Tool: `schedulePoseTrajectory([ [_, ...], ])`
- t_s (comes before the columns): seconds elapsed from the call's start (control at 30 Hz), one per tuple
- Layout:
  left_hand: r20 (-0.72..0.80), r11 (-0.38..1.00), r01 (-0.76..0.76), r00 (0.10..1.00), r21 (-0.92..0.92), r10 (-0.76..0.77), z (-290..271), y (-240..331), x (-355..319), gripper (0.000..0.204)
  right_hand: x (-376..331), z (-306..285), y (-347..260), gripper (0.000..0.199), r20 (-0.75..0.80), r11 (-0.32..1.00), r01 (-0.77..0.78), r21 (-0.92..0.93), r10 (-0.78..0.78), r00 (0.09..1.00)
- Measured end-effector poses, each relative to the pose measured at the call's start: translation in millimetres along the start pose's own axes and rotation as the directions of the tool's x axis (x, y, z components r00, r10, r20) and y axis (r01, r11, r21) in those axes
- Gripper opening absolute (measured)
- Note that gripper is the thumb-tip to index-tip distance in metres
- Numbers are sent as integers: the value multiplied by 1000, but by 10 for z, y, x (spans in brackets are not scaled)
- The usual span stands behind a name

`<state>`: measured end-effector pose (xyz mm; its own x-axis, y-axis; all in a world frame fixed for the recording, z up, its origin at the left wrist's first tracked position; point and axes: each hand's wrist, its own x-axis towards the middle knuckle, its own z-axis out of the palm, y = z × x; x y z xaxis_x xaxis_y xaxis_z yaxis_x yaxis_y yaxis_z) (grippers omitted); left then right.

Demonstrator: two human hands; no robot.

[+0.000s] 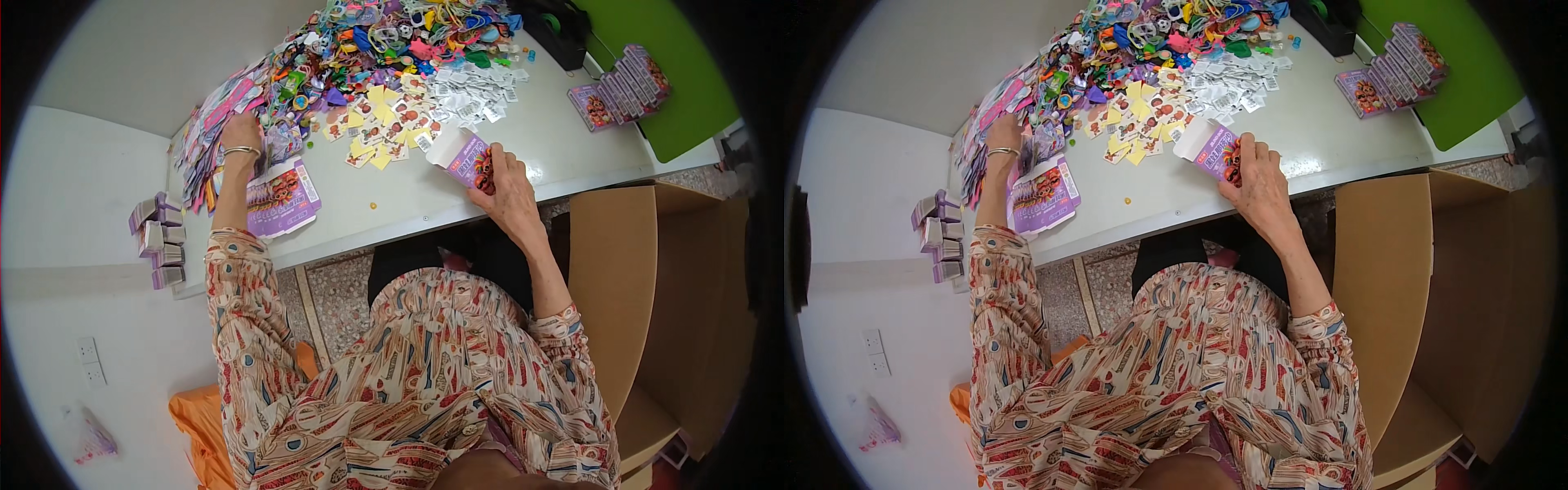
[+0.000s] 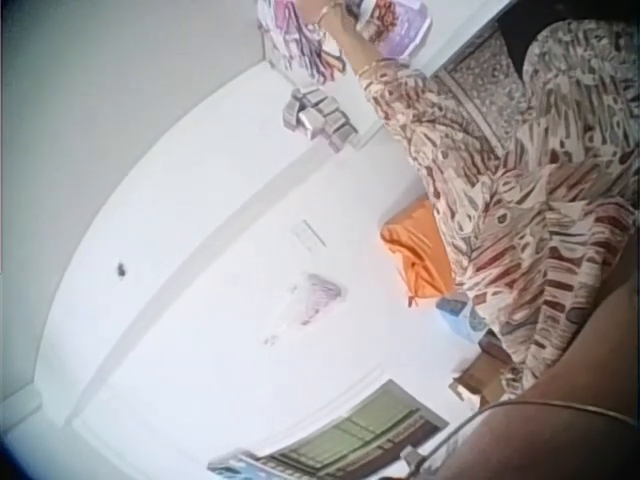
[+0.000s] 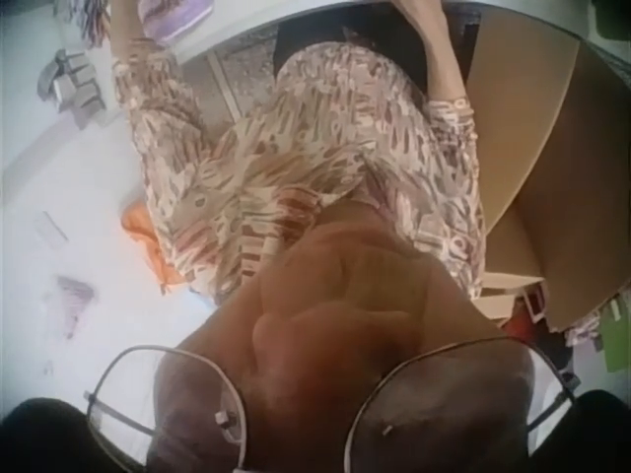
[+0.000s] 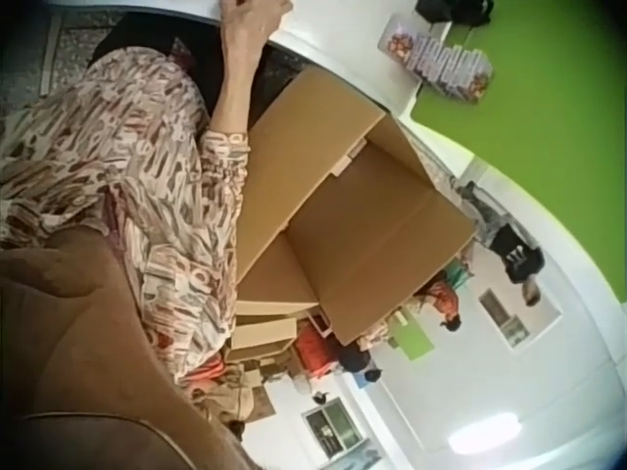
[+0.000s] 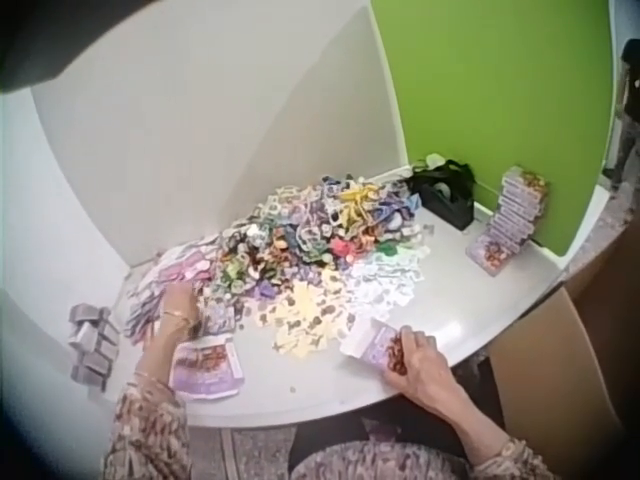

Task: Packing small colorful toy pieces into small boxes.

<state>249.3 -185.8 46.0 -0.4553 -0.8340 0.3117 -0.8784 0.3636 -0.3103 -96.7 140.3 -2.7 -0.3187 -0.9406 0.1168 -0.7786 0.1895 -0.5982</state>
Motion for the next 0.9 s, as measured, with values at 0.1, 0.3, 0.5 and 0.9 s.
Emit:
schedulePoseTrajectory([
  [0.1,-87,1000,0,996,2,0,-146,-122,73,13,3,-6,-19,71,-3,1000,17,-5,-17,1000],
  [0.3,-152,671,-87,988,-736,-38,-631,539,-89,18,55,59,-162,65,-7,1000,28,-8,-28,1000],
  [0.5,-28,66,-19,990,-998,-138,-833,1707,-660,14,96,150,-305,54,32,998,59,15,-60,998],
  [0.9,-243,308,-225,970,-924,-20,-874,2249,-1192,11,1,113,-358,56,6,995,94,33,-94,996],
])
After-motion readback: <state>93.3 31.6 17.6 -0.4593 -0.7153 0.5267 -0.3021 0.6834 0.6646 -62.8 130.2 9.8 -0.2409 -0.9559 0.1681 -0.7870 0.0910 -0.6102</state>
